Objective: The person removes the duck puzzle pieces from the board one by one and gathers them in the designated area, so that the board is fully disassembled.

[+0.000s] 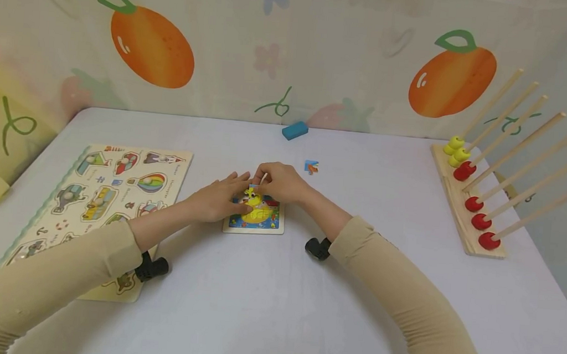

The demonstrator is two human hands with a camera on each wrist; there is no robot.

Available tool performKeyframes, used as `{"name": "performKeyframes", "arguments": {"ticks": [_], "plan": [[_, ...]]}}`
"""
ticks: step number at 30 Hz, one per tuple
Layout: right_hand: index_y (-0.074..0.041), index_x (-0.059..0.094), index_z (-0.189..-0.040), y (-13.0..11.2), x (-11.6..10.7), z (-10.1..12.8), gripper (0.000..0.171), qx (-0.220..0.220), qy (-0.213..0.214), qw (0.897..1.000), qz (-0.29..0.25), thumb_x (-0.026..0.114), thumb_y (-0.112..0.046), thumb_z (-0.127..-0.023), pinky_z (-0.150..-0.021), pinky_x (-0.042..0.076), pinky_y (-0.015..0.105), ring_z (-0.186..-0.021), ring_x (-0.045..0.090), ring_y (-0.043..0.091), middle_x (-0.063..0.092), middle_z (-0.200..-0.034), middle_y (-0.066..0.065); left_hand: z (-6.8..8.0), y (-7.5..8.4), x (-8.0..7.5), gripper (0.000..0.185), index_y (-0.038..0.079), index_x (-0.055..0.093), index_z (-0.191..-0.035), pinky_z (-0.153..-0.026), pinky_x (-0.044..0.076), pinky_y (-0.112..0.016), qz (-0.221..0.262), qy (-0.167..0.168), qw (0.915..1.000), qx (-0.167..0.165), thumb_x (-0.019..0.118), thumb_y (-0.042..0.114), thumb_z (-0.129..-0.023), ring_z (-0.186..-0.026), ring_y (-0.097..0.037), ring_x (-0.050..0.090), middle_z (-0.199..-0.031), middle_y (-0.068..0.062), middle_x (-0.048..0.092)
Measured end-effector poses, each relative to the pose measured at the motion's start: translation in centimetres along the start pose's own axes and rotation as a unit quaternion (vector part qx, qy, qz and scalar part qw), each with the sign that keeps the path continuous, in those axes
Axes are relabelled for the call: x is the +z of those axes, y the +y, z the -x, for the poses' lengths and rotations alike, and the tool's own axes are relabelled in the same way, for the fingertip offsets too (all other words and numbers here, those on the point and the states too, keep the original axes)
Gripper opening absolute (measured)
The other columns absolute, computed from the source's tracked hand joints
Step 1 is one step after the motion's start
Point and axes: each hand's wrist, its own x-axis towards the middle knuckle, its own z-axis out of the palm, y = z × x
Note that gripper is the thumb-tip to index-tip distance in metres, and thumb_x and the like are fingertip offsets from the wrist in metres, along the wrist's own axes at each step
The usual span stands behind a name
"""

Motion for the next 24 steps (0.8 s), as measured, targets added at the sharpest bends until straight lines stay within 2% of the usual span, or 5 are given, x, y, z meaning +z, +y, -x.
{"name": "performKeyframes", "arguments": {"ticks": [7,12,18,24], "plan": [[-0.016,0.063,-0.094,0.10,-0.26,-0.08,0.012,0.023,-0.004,0.999,-0.025,0.064,-0.026,-0.088,-0.067,0.041,0.025,-0.084,0.052,0.020,0.058,-0.088,0.005,-0.16,-0.16,0.00,0.067,0.020,0.024,-0.149,-0.115,0.014,-0.059,0.002,0.000,1.0000,0.002,0.051,0.042,-0.092,-0.147,-0.034,0.010,-0.158,-0.007,0.016],[-0.016,0.064,-0.096,0.13,-0.45,-0.01,0.013,0.030,-0.015,0.999,-0.043,0.065,-0.025,-0.087,-0.064,0.046,0.022,-0.078,0.053,0.019,0.058,-0.090,0.005,-0.23,-0.18,0.04,0.067,0.021,0.024,-0.149,-0.116,0.013,-0.057,0.007,-0.002,1.0000,0.000,0.052,0.043,-0.092,-0.147,-0.033,0.009,-0.158,-0.006,0.016],[-0.013,0.067,-0.097,0.09,-0.76,0.27,0.012,0.020,-0.034,0.997,-0.068,0.066,-0.017,-0.086,-0.062,0.049,0.021,-0.076,0.051,0.017,0.056,-0.089,0.004,-0.25,-0.21,0.05,0.066,0.020,0.025,-0.148,-0.116,0.013,-0.057,0.007,-0.003,1.0000,-0.001,0.051,0.043,-0.092,-0.147,-0.033,0.009,-0.158,-0.006,0.016],[-0.011,0.066,-0.100,0.24,-0.80,0.33,0.014,0.016,-0.041,0.996,-0.076,0.065,-0.015,-0.086,-0.064,0.050,0.023,-0.074,0.054,0.017,0.063,-0.089,0.005,-0.20,-0.18,0.06,0.067,0.019,0.025,-0.148,-0.116,0.013,-0.057,0.004,-0.003,1.0000,-0.001,0.051,0.043,-0.092,-0.147,-0.033,0.009,-0.158,-0.006,0.015]]}}
